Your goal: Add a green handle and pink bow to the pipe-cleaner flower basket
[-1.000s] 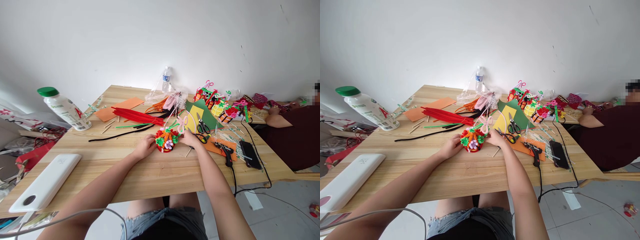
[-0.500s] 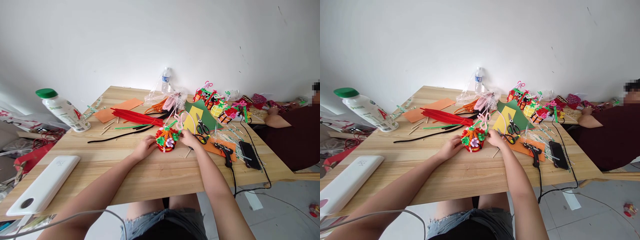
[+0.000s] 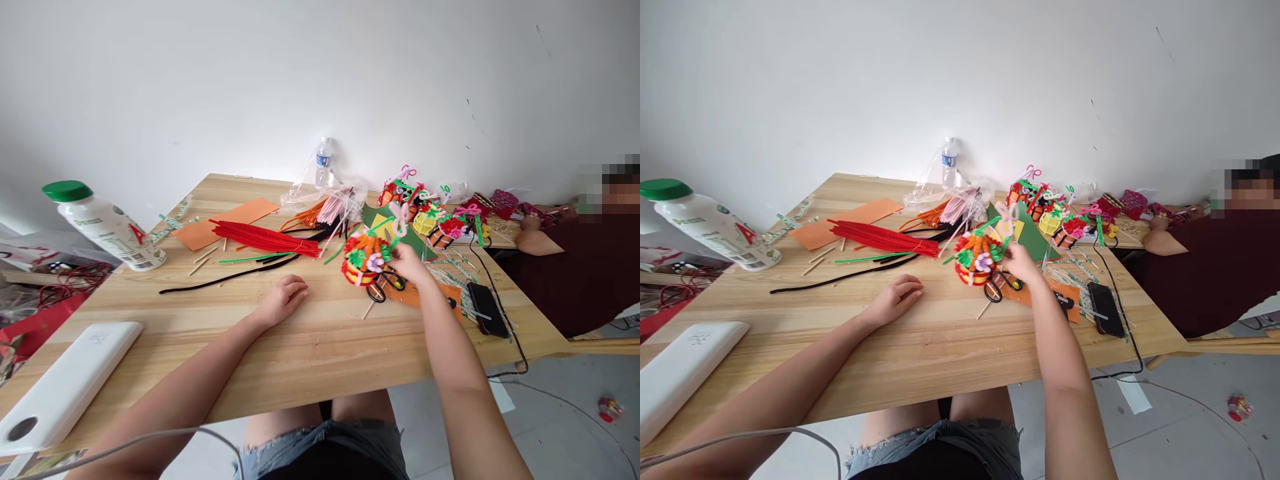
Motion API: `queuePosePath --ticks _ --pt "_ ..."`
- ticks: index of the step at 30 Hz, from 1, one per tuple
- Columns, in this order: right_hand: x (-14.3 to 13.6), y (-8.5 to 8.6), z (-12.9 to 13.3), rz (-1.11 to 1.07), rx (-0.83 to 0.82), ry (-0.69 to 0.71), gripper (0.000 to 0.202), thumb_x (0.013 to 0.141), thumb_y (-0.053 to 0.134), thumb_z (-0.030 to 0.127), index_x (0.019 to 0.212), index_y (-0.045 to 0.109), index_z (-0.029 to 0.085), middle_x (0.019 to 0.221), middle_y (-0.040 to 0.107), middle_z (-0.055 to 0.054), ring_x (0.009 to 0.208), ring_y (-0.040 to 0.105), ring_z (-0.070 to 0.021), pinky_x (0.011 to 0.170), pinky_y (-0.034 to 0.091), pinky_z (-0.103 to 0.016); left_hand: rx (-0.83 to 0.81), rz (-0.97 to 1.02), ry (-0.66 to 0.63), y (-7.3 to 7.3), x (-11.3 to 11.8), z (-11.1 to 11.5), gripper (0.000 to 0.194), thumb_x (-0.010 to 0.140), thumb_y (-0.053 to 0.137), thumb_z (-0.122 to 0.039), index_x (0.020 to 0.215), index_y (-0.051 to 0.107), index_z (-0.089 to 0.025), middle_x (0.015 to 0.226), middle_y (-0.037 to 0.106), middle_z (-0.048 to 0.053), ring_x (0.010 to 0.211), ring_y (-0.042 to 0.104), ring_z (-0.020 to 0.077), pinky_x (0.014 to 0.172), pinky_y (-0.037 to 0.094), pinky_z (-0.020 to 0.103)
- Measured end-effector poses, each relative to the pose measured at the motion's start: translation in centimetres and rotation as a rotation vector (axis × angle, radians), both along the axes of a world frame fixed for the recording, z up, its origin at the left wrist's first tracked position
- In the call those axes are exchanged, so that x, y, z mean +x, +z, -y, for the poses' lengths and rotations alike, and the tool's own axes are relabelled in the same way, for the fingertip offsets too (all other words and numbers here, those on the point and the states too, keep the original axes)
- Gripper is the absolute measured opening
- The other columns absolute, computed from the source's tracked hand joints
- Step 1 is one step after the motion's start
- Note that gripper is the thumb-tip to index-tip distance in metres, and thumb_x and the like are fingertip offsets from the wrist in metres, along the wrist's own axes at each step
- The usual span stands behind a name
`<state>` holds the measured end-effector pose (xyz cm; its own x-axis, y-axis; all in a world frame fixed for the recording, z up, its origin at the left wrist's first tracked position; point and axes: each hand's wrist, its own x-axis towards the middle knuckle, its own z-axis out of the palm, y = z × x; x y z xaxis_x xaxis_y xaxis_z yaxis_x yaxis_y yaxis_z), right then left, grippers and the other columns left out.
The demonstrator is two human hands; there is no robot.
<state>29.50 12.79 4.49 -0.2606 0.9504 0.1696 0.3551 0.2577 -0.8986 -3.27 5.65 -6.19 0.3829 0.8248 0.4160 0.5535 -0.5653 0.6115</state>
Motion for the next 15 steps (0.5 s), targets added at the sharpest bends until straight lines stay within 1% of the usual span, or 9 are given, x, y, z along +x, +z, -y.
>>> queuePosePath --ticks 3,6,8,9,10,12,13,15 --pt "6.1 2.9 -0.2 0.04 0.057 -0.181 0.029 0.056 0.076 0.021 0.083 0.067 0.016 0.09 0.072 -0.006 0.084 0.066 -0.021 0.087 0.05 -0.042 -0.003 0.007 0.005 0.0 0.0 0.1 0.032 0.091 0.045 -0.039 0.095 0.068 -0.016 0.101 0.063 0.013 0.094 0.061 0.0209 0.088 0.05 0.036" --pt "13.6 5.8 0.4 0.059 0.1 -0.409 0.031 0.054 0.078 0.019 0.083 0.066 0.015 0.089 0.071 -0.006 0.082 0.065 -0.0187 0.087 0.05 -0.041 -0.013 0.014 0.026 0.0 0.0 0.0 0.032 0.09 0.045 -0.04 0.094 0.068 -0.017 0.1 0.063 0.011 0.094 0.061 0.0204 0.086 0.051 0.035" --pt "18.4 7.4 1.0 0.035 0.141 -0.558 0.035 0.053 0.08 0.017 0.085 0.066 0.014 0.088 0.069 -0.005 0.081 0.063 -0.0165 0.089 0.049 -0.041 -0.034 0.026 0.043 -0.1 -0.1 0.0 0.032 0.09 0.045 -0.04 0.092 0.068 -0.017 0.098 0.064 0.01 0.092 0.061 0.0196 0.085 0.051 0.033" --pt "20.6 8.1 1.4 -0.009 0.155 -0.635 0.035 0.053 0.08 0.016 0.085 0.065 0.015 0.087 0.068 -0.005 0.08 0.063 -0.0154 0.088 0.05 -0.04 -0.045 0.034 0.05 0.0 -0.1 -0.1 0.032 0.09 0.045 -0.04 0.092 0.068 -0.017 0.098 0.064 0.01 0.092 0.061 0.0191 0.084 0.051 0.032" --pt "22.6 8.6 1.7 -0.079 0.18 -0.712 0.032 0.055 0.079 0.015 0.083 0.063 0.015 0.085 0.067 -0.004 0.078 0.062 -0.0148 0.086 0.051 -0.041 -0.057 0.04 0.057 0.0 -0.1 -0.1 0.032 0.09 0.045 -0.04 0.091 0.068 -0.017 0.098 0.064 0.009 0.091 0.061 0.0187 0.084 0.051 0.031" --pt "26.0 9.2 2.3 -0.197 0.262 -0.881 0.024 0.059 0.076 0.011 0.073 0.057 0.016 0.077 0.063 -0.002 0.074 0.061 -0.0139 0.082 0.053 -0.042 -0.076 0.05 0.073 -0.1 -0.3 -0.1 0.031 0.089 0.046 -0.04 0.09 0.067 -0.017 0.098 0.063 0.009 0.091 0.061 0.0181 0.084 0.051 0.03" --pt "27.4 9.3 2.5 -0.238 0.292 -0.954 0.023 0.06 0.074 0.008 0.068 0.054 0.016 0.073 0.06 0.0 0.072 0.061 -0.0135 0.081 0.054 -0.043 -0.085 0.053 0.082 -0.1 -0.3 -0.2 0.031 0.089 0.046 -0.04 0.09 0.067 -0.017 0.098 0.064 0.009 0.091 0.061 0.0179 0.084 0.05 0.029" --pt "29.7 8.9 2.8 -0.281 0.334 -1.054 0.023 0.06 0.071 0.003 0.064 0.052 0.016 0.069 0.057 0.001 0.07 0.059 -0.0132 0.081 0.054 -0.044 -0.101 0.06 0.098 -0.1 -0.4 -0.2 0.031 0.089 0.046 -0.04 0.09 0.067 -0.017 0.098 0.064 0.008 0.091 0.061 0.0177 0.084 0.05 0.029"
